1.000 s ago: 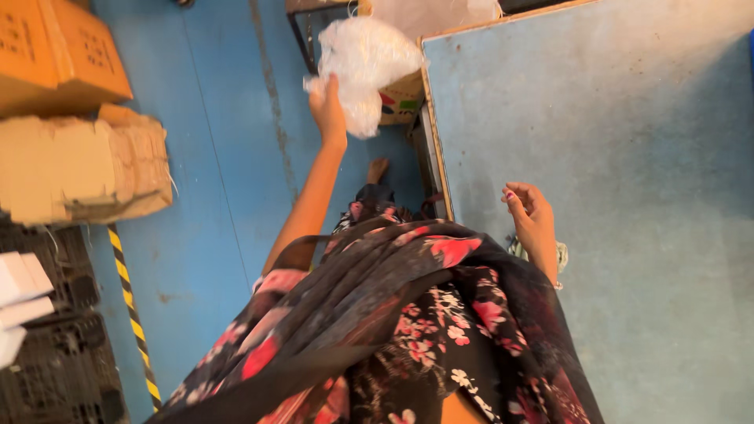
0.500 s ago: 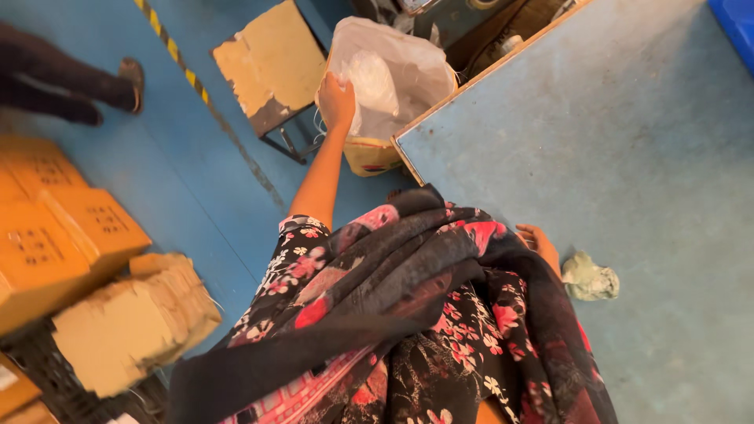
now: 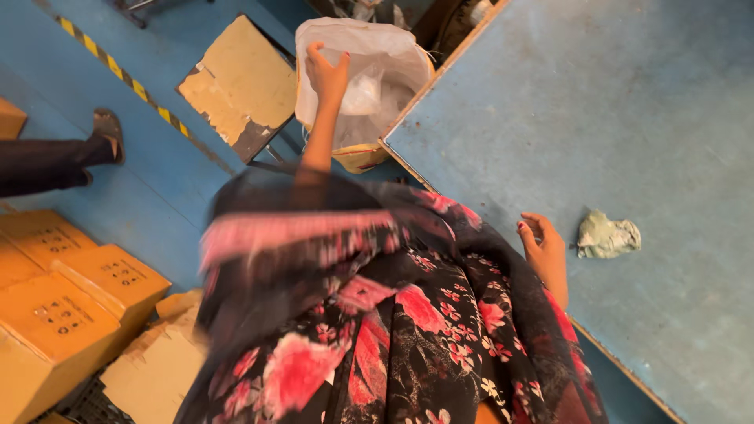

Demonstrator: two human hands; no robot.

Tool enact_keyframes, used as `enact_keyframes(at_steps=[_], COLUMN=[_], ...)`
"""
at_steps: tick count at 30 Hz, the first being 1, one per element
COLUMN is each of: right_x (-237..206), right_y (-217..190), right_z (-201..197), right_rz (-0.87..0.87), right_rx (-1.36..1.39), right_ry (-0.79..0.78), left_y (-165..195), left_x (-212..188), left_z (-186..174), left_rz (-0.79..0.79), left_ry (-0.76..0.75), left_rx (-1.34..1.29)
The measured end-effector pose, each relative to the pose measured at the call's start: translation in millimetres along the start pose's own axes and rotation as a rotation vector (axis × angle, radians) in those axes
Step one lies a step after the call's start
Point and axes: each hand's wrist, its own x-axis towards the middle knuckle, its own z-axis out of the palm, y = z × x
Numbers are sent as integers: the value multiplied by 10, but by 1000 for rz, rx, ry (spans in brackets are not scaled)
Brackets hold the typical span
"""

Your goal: The person repeatedly picks up small white cylindrical components from a table, wraps each one individually in bubble wrap, and places the wrapped units into a pile. The person handles the components one at a time and discards used bubble wrap into a nearby bin.

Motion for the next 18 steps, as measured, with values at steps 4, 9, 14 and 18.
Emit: enact_keyframes(at_steps=[4, 9, 14, 18], right_x=[-186, -605, -1496, -2285], right_y=[-54, -283, -249, 251], right_z=[-72, -213, -302, -647], right_rz=[-97, -179, -419, -624], right_rx=[102, 389, 218, 24], right_ry=[75, -45, -190, -180], left_y=[339, 1046, 1952, 2543], left_x=[-151, -1299, -3440, -5426], left_z=[55, 257, 605, 797], left_rz=[261, 372, 379, 327], left_ry=[-10, -249, -618, -1089], left_rx=[-280, -647, -871, -1018])
